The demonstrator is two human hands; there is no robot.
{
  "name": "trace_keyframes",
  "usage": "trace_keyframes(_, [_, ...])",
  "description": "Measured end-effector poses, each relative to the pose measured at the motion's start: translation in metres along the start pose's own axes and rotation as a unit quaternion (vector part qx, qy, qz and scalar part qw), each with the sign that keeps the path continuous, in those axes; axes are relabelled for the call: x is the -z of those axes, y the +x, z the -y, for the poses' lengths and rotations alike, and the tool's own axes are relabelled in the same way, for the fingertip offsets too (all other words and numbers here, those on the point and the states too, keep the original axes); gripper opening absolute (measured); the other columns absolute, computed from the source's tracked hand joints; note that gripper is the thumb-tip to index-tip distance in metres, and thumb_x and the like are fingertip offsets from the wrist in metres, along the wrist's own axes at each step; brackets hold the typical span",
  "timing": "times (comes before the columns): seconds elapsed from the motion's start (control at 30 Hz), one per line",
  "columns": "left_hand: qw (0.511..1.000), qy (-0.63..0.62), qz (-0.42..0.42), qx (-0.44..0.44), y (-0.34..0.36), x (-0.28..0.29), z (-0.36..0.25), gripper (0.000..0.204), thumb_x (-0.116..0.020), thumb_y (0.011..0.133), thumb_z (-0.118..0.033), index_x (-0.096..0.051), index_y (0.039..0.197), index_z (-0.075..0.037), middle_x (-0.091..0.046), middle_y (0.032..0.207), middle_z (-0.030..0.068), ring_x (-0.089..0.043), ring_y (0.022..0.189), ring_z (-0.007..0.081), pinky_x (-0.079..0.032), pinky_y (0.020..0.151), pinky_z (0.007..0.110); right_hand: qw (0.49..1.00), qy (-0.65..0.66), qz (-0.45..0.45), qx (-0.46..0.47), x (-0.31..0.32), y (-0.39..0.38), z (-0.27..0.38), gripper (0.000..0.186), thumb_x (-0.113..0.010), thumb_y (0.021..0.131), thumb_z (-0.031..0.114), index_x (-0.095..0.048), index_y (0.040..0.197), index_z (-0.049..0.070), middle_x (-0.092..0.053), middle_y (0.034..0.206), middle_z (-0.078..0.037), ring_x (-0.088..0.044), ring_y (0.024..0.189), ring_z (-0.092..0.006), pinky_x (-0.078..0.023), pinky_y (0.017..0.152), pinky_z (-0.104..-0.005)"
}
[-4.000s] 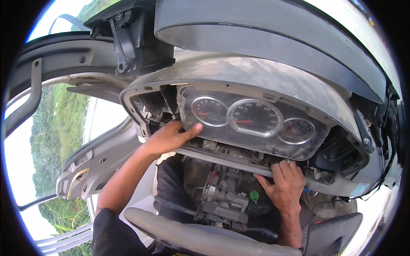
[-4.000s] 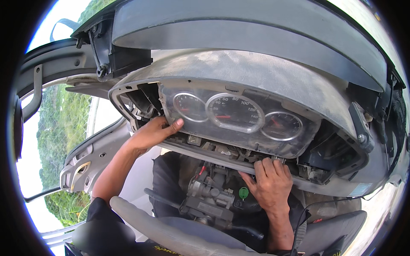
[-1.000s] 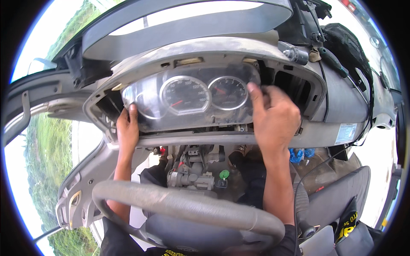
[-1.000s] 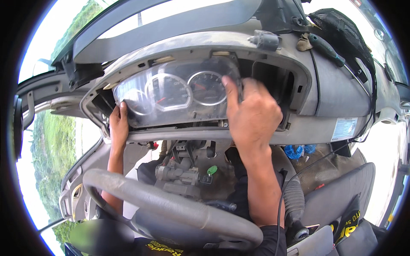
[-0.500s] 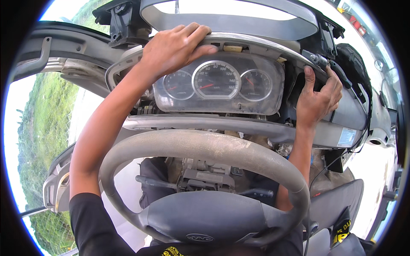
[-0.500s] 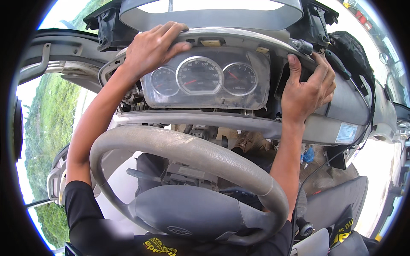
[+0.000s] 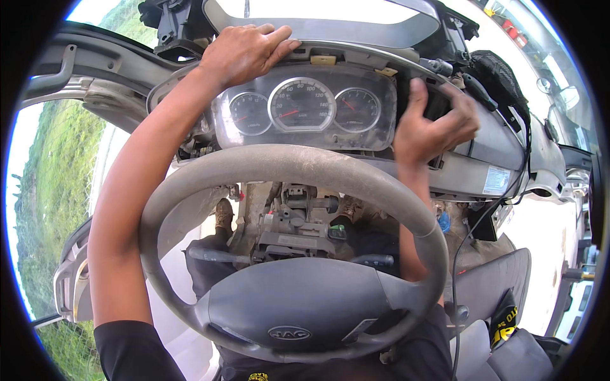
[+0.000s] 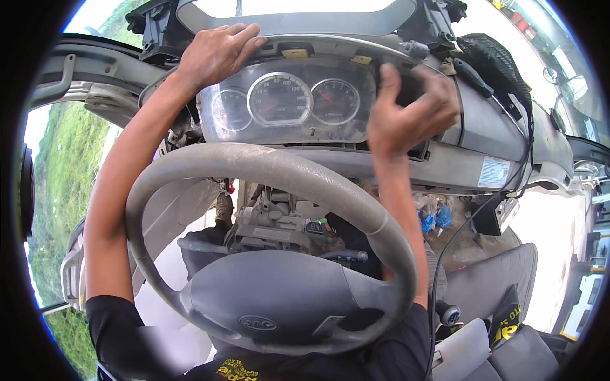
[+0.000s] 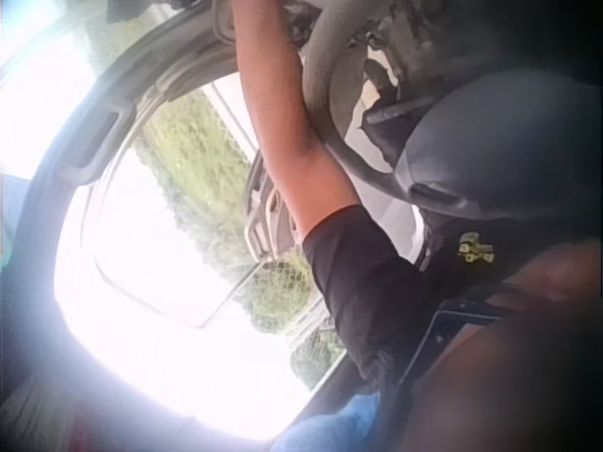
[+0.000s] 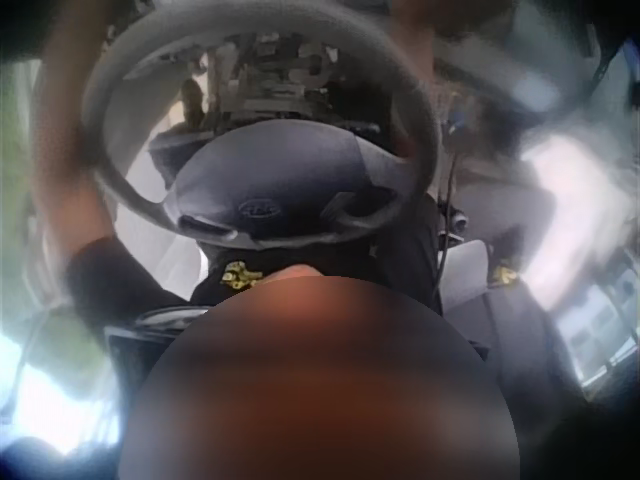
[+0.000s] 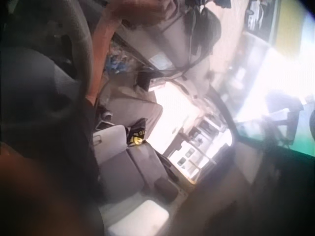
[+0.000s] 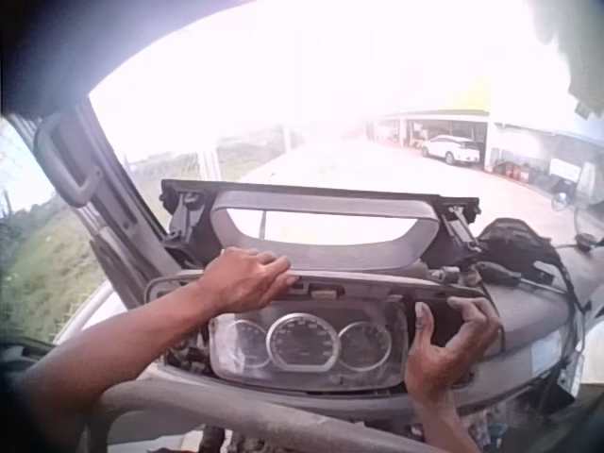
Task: The person uses a screwdriver to remove screws from the dashboard instrument cluster cover, then reattaches the cover and tightens the screws. The person handles the dashboard cover and screwdriver throughout the sequence.
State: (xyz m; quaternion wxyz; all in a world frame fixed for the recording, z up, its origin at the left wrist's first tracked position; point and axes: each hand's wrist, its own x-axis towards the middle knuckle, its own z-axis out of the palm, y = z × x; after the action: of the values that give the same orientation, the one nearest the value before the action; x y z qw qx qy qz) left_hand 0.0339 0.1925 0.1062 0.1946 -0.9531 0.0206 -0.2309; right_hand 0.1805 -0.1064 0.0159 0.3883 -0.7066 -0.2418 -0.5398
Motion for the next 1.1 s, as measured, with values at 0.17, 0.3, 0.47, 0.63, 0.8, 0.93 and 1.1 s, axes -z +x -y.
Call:
trace_keyframes(0.17, [1.000, 0.002, -0.004, 0.002, 0.000, 0.002, -0.002, 0.032, -0.055, 0.116, -0.037, -0.065, 0.123, -0.008, -0.077, 0.098, 0.0178, -0.077, 0.089, 0.0406, -0.062, 0.074, 0.052, 0.962, 0.061, 0.223, -0.143, -0.002, -0.029, 0.028, 0.054, -0.082, 0.097, 0.037, -0.065, 0.124, -0.007, -0.072, 0.103, -0.021, -0.071, 0.104, -0.0405, -0.057, 0.091, -0.0498])
trace_keyframes(0.3, [1.000, 0.006, 0.013, 0.011, -0.010, 0.005, 0.003, 0.030, -0.055, 0.115, -0.036, -0.064, 0.124, -0.009, -0.076, 0.099, 0.0182, -0.077, 0.090, 0.0411, -0.062, 0.074, 0.053, 0.949, 0.018, 0.292, -0.118, -0.010, -0.016, 0.046, 0.064, -0.082, 0.097, 0.044, -0.064, 0.125, -0.010, -0.075, 0.110, -0.028, -0.074, 0.103, -0.0456, -0.061, 0.088, -0.0531])
trace_keyframes(0.47, [1.000, 0.021, 0.010, 0.006, -0.009, 0.002, 0.003, 0.030, -0.054, 0.116, -0.036, -0.065, 0.127, -0.010, -0.076, 0.103, 0.0156, -0.076, 0.089, 0.0393, -0.062, 0.074, 0.052, 0.892, -0.023, 0.424, -0.153, -0.010, 0.007, 0.042, 0.080, -0.077, 0.095, 0.065, -0.065, 0.135, -0.003, -0.077, 0.113, -0.026, -0.077, 0.105, -0.0483, -0.063, 0.089, -0.0559])
trace_keyframes(0.63, [0.999, 0.020, 0.030, 0.006, -0.007, 0.002, 0.004, 0.032, -0.051, 0.117, -0.037, -0.066, 0.131, -0.011, -0.075, 0.104, 0.0139, -0.076, 0.087, 0.0381, -0.063, 0.075, 0.051, 0.902, 0.002, 0.409, -0.137, -0.007, 0.009, 0.024, 0.072, -0.080, 0.091, 0.067, -0.077, 0.123, 0.002, -0.080, 0.095, -0.021, -0.080, 0.095, -0.0415, -0.063, 0.084, -0.0512])
trace_keyframes(0.8, [0.999, 0.022, -0.036, -0.016, -0.005, 0.000, 0.005, 0.037, -0.051, 0.117, -0.046, -0.066, 0.120, -0.012, -0.074, 0.091, 0.0118, -0.076, 0.078, 0.0346, -0.062, 0.065, 0.047, 0.905, 0.048, 0.403, -0.128, -0.003, 0.014, 0.016, 0.061, -0.082, 0.092, 0.061, -0.084, 0.111, 0.003, -0.078, 0.078, -0.018, -0.080, 0.084, -0.0381, -0.062, 0.080, -0.0482])
trace_keyframes(0.93, [0.999, 0.014, 0.015, 0.048, -0.007, 0.012, -0.012, 0.033, -0.053, 0.116, -0.038, -0.064, 0.126, -0.009, -0.074, 0.107, 0.0134, -0.074, 0.098, 0.0388, -0.060, 0.081, 0.050, 0.891, 0.017, 0.438, -0.115, -0.001, 0.017, 0.019, 0.062, -0.079, 0.096, 0.055, -0.078, 0.124, 0.000, -0.079, 0.086, -0.020, -0.079, 0.083, -0.0395, -0.062, 0.081, -0.0493])
trace_keyframes(1.1, [0.990, -0.052, -0.112, 0.064, -0.008, 0.018, -0.024, 0.027, -0.064, 0.111, -0.031, -0.065, 0.111, -0.004, -0.073, 0.104, 0.0143, -0.072, 0.095, 0.0346, -0.056, 0.080, 0.045, 0.889, 0.066, 0.421, -0.169, -0.012, -0.005, 0.039, 0.075, -0.074, 0.102, 0.037, -0.042, 0.149, -0.012, -0.064, 0.131, -0.037, -0.070, 0.116, -0.0525, -0.058, 0.098, -0.0541])
